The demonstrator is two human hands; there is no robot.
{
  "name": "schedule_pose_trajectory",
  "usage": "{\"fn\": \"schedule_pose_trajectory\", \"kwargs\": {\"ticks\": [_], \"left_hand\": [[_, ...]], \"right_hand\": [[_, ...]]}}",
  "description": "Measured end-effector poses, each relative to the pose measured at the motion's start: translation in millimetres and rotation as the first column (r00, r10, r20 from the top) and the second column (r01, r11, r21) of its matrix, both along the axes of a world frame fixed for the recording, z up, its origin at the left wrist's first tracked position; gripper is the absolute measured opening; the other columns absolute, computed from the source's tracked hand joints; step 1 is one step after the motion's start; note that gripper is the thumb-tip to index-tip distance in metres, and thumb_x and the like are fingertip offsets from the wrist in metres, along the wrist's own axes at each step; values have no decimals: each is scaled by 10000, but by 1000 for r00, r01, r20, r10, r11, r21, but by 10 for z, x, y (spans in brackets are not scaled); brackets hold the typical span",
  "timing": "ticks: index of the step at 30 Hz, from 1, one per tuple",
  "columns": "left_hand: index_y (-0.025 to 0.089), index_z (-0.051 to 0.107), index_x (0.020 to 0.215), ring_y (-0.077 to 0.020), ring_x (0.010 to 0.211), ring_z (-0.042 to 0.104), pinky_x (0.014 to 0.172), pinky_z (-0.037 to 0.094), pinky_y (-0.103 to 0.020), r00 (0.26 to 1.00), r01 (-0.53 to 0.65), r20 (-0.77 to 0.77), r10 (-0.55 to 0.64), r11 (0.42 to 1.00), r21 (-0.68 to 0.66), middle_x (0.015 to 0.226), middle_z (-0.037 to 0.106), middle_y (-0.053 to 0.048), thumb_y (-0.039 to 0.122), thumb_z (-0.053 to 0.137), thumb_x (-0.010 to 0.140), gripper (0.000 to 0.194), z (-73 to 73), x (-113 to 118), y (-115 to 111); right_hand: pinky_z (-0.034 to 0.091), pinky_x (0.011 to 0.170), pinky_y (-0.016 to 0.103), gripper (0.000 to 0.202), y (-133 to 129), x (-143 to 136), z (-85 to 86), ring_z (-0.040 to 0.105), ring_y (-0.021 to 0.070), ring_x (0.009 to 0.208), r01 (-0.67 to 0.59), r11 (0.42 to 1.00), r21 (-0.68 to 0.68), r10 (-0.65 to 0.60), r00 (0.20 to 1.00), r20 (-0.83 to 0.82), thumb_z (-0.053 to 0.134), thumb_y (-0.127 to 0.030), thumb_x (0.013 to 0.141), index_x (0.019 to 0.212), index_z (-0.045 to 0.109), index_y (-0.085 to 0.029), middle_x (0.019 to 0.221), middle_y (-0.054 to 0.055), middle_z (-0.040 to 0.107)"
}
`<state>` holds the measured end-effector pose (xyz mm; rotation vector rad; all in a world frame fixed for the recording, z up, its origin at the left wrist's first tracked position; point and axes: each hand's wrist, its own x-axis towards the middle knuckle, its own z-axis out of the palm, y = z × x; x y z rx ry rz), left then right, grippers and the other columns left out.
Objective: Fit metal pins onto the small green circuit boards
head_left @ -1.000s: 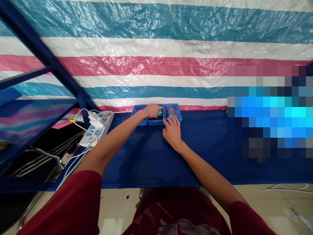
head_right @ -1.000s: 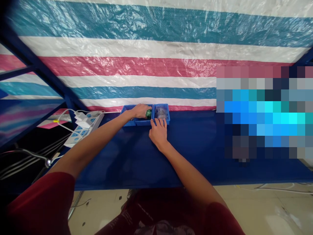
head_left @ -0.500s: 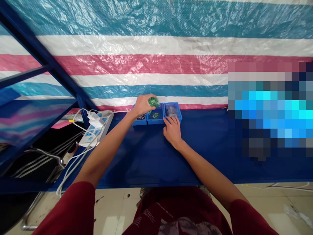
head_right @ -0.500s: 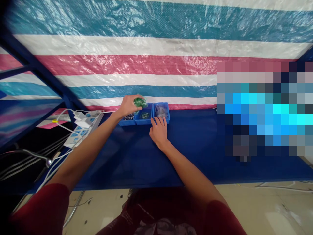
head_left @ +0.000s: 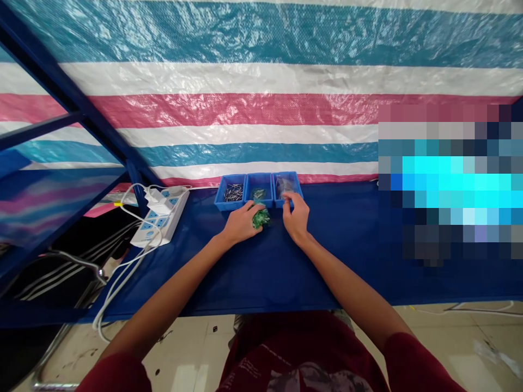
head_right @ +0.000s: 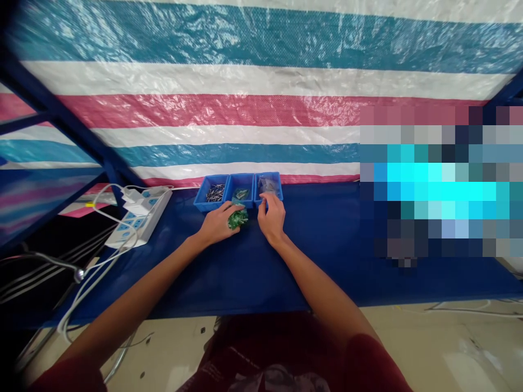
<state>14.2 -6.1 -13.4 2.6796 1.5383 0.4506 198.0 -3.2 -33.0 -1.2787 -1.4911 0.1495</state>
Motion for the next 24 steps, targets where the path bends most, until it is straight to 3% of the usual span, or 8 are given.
{"fn": "schedule_pose_trajectory", "kwargs": {"ticks": [8, 14, 17, 20, 24], "left_hand": [[164, 634, 1172, -390, 1299, 408, 1042, 362, -511, 994, -1, -106, 26, 973, 231, 1391, 468, -191, 568, 503, 862, 526, -95, -40, -70], [140, 557, 1329, -361, 1239, 473, 1029, 360, -487, 991, 38, -134, -5, 969, 246, 1304, 547, -198, 443, 423, 931, 518, -149, -31, -91], [212, 491, 1407, -331, 1190, 517, 985, 400, -461, 987, 95, -144, -64, 970, 222, 1270, 574, -173, 435, 402, 956, 511, -193, -42, -76], [283, 445, 1440, -335, 1267, 467, 1000, 389, -467, 973, 167, -193, -128, 965, 200, 1372, 514, -164, 479, 395, 962, 519, -226, -60, -67], [272, 342, 1498, -356, 1346, 387, 1066, 320, -506, 973, 151, -200, -117, 975, 165, 1461, 436, -164, 527, 394, 950, 607, -226, -67, -84]], "right_hand": [[485, 880, 331, 281, -19, -7, 12, 634, 213, 951, -15, 1000, 11, 14, 1000, 20, 383, -165, 894, 943, 660, -171, 986, 99, 692], [484, 872, 322, 272, -28, -15, 16, 635, 208, 932, -29, 999, 39, 29, 1000, 0, 388, -161, 891, 907, 659, -164, 959, 97, 689], [482, 874, 328, 279, -24, -12, 13, 632, 210, 935, -30, 999, 21, 30, 1000, -7, 387, -158, 889, 913, 664, -173, 964, 93, 685], [476, 890, 337, 289, -18, -9, 5, 624, 215, 960, -27, 1000, -4, 27, 1000, 6, 387, -150, 883, 928, 671, -183, 983, 90, 680], [476, 896, 330, 293, -6, -2, -5, 623, 212, 964, -26, 1000, -5, 26, 999, 21, 385, -146, 884, 923, 673, -177, 973, 92, 679]]}}
